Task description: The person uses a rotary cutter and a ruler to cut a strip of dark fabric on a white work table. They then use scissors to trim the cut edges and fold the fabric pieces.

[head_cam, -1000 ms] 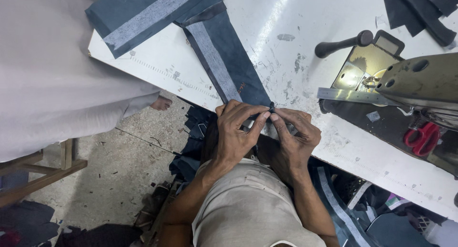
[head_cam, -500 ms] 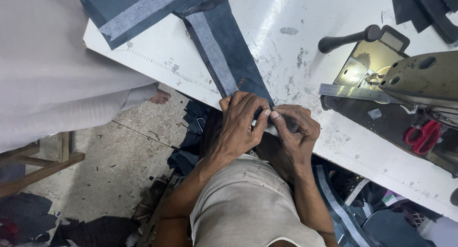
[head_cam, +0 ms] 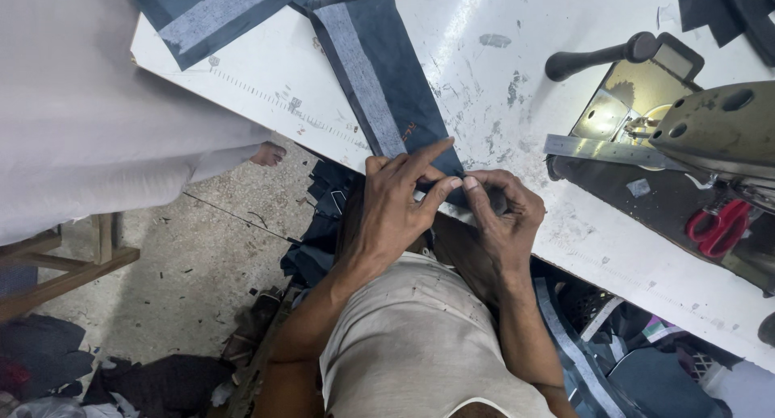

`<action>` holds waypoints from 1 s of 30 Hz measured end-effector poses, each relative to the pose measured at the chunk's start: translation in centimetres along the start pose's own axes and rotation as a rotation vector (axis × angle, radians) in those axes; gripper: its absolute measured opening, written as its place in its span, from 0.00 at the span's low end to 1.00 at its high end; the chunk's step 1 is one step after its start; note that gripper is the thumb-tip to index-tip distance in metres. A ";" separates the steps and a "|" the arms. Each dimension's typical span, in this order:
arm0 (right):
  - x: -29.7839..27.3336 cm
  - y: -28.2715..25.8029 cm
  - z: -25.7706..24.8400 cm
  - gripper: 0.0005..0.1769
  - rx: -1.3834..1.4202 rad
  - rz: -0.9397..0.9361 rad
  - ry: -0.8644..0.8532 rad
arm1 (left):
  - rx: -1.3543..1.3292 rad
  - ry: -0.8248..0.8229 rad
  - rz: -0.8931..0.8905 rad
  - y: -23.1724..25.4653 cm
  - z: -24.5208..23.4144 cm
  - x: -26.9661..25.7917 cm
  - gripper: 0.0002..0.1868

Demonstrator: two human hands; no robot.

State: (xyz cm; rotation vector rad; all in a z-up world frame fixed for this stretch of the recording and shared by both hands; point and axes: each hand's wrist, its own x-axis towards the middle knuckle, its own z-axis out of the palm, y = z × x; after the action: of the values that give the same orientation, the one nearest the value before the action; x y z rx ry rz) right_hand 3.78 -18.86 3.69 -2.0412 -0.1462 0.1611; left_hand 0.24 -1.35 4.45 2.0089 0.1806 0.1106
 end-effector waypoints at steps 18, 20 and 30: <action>10.7 -0.2 -2.6 0.32 -0.182 -0.370 0.258 | 0.449 0.173 0.229 -0.9 3.2 4.4 0.11; 12.7 -0.5 -2.7 0.24 -0.138 -0.228 0.136 | 0.500 0.216 0.293 -1.1 3.6 3.8 0.10; 5.6 -2.3 -2.2 0.04 0.069 -0.534 -0.129 | 0.533 0.181 0.324 -1.7 3.8 2.3 0.12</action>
State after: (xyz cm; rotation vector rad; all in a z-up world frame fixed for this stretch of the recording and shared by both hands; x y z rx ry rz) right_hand 9.60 -18.77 6.46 -1.8539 -0.7446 -0.0371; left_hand 3.02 -3.58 1.23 2.5479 -0.0081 0.4949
